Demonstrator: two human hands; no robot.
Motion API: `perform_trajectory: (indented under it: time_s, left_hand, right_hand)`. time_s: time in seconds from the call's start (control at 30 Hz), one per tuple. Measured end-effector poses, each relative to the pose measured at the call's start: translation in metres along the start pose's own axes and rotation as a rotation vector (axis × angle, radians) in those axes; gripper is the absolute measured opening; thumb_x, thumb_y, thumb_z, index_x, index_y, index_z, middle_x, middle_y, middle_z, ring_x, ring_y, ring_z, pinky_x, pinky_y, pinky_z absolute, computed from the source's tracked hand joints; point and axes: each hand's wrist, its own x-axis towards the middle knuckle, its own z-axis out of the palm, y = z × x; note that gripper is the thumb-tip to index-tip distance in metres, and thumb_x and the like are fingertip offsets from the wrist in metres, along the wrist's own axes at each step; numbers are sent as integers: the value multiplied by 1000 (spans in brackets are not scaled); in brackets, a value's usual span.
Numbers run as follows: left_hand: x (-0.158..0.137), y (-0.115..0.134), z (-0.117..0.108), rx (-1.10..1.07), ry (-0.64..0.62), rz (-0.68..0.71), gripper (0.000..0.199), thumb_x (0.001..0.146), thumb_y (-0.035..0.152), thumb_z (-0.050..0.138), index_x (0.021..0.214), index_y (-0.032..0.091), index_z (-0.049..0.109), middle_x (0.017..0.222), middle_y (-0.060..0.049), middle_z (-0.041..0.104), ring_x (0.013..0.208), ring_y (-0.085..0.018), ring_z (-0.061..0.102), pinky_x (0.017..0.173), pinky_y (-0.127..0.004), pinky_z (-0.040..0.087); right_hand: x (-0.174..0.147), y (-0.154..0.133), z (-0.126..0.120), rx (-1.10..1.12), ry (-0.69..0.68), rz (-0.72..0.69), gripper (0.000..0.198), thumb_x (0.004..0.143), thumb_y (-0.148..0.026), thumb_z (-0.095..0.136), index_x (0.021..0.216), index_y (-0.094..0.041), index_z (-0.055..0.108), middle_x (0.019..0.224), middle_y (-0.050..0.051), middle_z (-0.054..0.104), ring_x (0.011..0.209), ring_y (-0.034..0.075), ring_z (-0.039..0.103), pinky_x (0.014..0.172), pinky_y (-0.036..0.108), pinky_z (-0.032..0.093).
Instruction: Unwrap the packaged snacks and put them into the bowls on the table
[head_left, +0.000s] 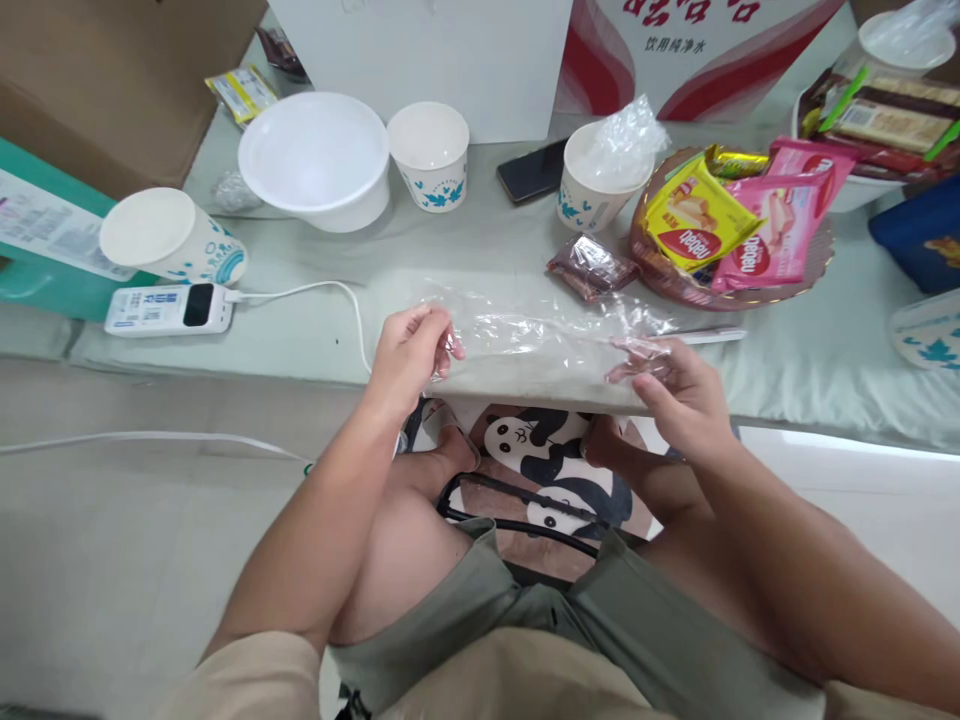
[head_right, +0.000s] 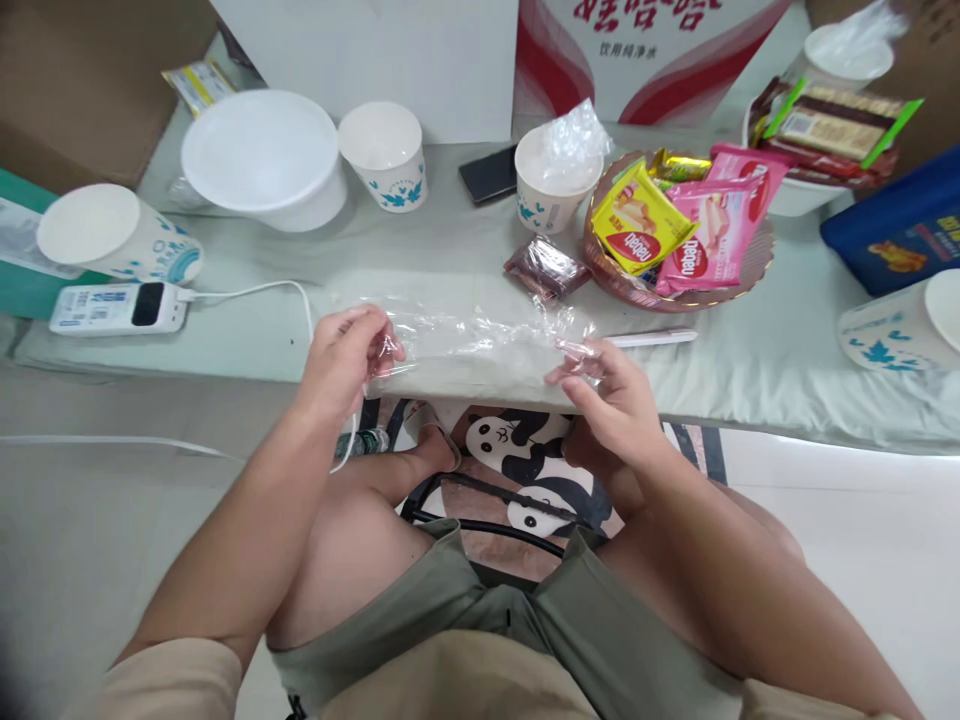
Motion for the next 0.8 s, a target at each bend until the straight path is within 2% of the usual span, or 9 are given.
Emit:
perform_trajectory:
  time_s: [0.07,0.17,0.23,0.33,0.5,0.6,0.67,0.8]
  left_hand:
    - [-2,2,-1,25,18,-31,25,82,23,54,57,19,53,51,0,59,38,-7,46,39,-19,32]
    - [-4,0,-10,139,67,-35,28,81,23,55,53,19,53,48,1,56,37,-8,44,39,-21,31]
    - [-2,-5,-17,264,78,-18,31,79,23,57,49,19,53,43,2,52,36,-8,42,39,-22,30]
    - [4,-15,-25,453,55,11,34,80,28,60,47,19,56,37,3,46,36,-10,38,40,-24,27]
    - [13,-22,-24,654,9,68,42,82,34,63,43,22,52,34,1,44,36,-14,38,43,-28,23]
    - [17,-23,-21,771,3,40,49,81,32,65,38,24,43,34,0,40,38,-15,35,46,-30,21]
    - [19,-26,-20,825,15,47,49,79,30,67,39,25,40,35,1,38,40,-15,33,49,-31,20]
    - [22,-33,-18,845,82,148,39,71,26,73,46,25,43,42,2,33,47,-17,29,55,-31,19]
  right_hand:
    - [3,-3,9,-13,27,101,42,93,-66,59,83,-25,64,58,-2,65,57,18,67,71,38,58]
    - [8,-5,14,-45,63,235,38,91,-62,62,83,-24,65,47,-6,55,43,16,57,52,31,50]
    - [10,-5,13,-155,50,276,32,89,-56,66,93,-24,67,46,-6,56,45,17,60,51,30,48]
    - [11,-5,9,-297,48,282,34,90,-49,63,109,-21,67,49,-4,61,50,19,65,56,31,50]
    - [10,0,8,-336,78,309,38,92,-42,56,119,-18,65,51,-3,62,50,20,66,50,31,47]
    - [12,9,7,-454,114,260,37,87,-33,58,121,-20,62,56,-2,64,50,20,62,54,33,47]
    - [13,18,2,-583,136,204,44,82,-32,62,125,-21,59,66,0,67,57,22,62,62,37,50]
    - [11,20,-11,-821,169,52,56,80,-32,65,134,-19,54,102,13,68,96,34,65,85,53,52]
